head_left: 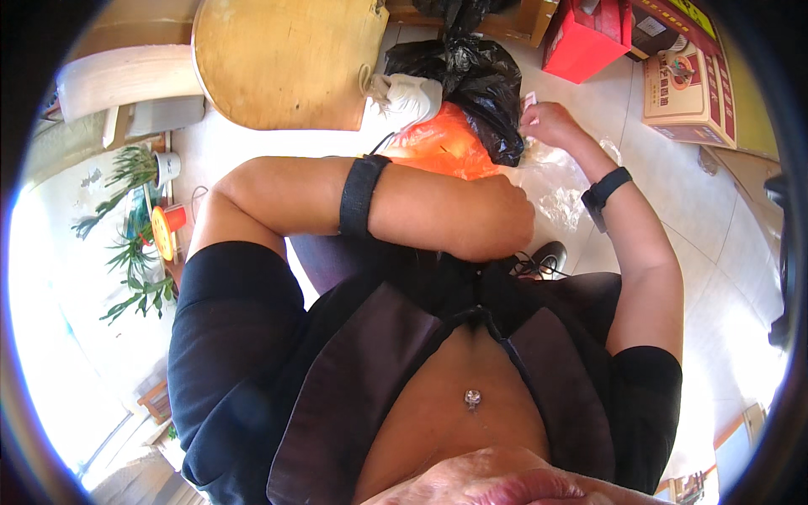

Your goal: The person sits on the floor and cleans a pair of shoes using a brush and a cloth. They remove the shoes from a plastic bag, brush the soles and uppers, wipe them with a cloth, and place them back into the bag.

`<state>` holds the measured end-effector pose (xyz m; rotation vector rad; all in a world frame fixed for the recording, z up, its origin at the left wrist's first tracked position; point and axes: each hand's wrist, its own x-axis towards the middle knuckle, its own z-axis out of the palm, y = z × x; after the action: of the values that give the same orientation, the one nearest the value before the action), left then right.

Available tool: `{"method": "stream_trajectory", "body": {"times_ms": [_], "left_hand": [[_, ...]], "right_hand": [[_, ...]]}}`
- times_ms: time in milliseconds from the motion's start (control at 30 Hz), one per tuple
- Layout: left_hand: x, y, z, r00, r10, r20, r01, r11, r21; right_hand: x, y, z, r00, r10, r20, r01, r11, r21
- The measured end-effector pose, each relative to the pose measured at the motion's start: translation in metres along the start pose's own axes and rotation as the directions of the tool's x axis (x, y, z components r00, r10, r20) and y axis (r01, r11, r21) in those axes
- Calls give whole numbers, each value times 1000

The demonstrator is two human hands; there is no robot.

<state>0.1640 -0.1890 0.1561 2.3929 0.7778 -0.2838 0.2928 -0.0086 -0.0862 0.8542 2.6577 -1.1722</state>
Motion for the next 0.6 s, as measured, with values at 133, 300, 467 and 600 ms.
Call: {"method": "stream_trajectory", "body": {"times_ms": [133, 300, 467, 600], "left_hand": [[1, 6, 3, 1000, 26, -16, -25, 999, 35], [6, 4, 5, 994, 14, -104, -5, 996, 90], [9, 5, 4, 996, -12, -85, 13, 1000, 8], [13, 2, -3, 1000, -4, 31, 5, 1000, -17]], "right_hand": [[1, -1, -11, 993, 80, -84, -70, 991, 117], [0, -8, -20, 975, 131, -179, -103, 982, 159], [6, -1, -10, 953, 227, -199, -174, 953, 249], [13, 12, -3, 969, 189, -159, -147, 959, 244]]}}
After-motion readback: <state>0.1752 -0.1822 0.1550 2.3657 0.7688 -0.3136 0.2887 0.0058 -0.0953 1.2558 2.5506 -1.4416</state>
